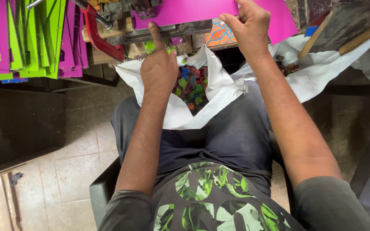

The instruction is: The person repeatedly places green and pink plastic sheets into a manual press machine, operates the lever to punch out shapes, and collects the cutouts in a white sack. The person also briefly handles a red plastic frame and a pink sheet.

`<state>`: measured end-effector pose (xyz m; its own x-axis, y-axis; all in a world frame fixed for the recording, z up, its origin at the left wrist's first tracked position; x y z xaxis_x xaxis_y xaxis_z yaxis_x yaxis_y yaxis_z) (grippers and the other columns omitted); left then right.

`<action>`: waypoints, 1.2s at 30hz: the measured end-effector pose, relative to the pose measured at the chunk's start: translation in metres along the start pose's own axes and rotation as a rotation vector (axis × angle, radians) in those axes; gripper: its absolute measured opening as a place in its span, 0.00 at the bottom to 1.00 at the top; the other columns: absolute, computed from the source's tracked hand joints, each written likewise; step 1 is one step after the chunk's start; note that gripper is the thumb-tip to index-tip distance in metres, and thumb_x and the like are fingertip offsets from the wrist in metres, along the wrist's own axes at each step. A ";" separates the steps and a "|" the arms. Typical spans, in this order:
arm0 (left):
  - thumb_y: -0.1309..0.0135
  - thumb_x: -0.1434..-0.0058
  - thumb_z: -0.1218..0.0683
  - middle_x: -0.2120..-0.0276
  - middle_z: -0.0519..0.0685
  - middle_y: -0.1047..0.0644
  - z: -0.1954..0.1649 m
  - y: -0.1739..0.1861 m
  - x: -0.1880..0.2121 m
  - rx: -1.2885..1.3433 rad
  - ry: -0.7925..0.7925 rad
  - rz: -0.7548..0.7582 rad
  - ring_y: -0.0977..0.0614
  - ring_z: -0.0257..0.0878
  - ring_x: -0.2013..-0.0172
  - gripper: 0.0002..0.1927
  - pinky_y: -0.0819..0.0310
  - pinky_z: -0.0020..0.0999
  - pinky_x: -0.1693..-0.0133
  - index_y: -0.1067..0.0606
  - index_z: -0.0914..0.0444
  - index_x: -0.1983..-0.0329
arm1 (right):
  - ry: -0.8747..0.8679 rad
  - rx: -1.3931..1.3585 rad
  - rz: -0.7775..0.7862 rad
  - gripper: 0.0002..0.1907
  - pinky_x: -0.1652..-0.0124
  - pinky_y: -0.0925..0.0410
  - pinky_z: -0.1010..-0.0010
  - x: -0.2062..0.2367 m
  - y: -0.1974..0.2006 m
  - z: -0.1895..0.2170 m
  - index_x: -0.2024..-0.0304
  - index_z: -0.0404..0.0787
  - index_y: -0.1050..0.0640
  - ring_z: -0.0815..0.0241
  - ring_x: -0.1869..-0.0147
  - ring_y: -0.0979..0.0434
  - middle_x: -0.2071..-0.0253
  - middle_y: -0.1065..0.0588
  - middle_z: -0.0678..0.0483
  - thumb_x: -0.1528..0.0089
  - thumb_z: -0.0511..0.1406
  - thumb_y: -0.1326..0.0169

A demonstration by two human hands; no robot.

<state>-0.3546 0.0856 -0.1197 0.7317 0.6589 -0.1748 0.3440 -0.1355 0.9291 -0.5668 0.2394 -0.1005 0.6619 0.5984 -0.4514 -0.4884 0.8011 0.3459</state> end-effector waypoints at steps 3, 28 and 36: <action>0.42 0.34 0.52 0.76 0.55 0.20 -0.002 0.002 0.000 0.005 -0.016 -0.018 0.18 0.51 0.75 0.52 0.24 0.45 0.72 0.64 0.74 0.24 | 0.005 -0.007 0.005 0.19 0.71 0.36 0.80 0.001 0.001 0.000 0.41 0.35 0.19 0.74 0.70 0.28 0.71 0.23 0.58 0.34 0.28 0.32; 0.41 0.34 0.52 0.76 0.55 0.20 0.001 -0.004 0.003 0.025 0.016 0.020 0.17 0.51 0.75 0.52 0.23 0.46 0.72 0.66 0.72 0.24 | -0.355 -0.444 0.033 0.17 0.79 0.42 0.82 0.007 -0.009 -0.033 0.39 0.34 0.24 0.74 0.77 0.32 0.75 0.27 0.58 0.29 0.33 0.41; 0.41 0.35 0.51 0.75 0.55 0.20 0.000 -0.003 0.002 0.024 0.014 0.004 0.17 0.52 0.75 0.53 0.24 0.47 0.72 0.66 0.72 0.24 | -0.351 -0.541 0.101 0.09 0.76 0.36 0.80 0.006 -0.018 -0.033 0.46 0.33 0.22 0.70 0.74 0.27 0.69 0.23 0.55 0.25 0.33 0.46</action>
<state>-0.3537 0.0873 -0.1230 0.7249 0.6683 -0.1670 0.3558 -0.1557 0.9215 -0.5728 0.2287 -0.1364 0.6998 0.7057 -0.1109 -0.7142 0.6875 -0.1314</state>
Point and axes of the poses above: each hand's wrist, its own x-axis away from the middle knuckle, its own y-axis out of the back of the hand, z = x × y, the point moved 10 cm from there along -x, towards the middle knuckle
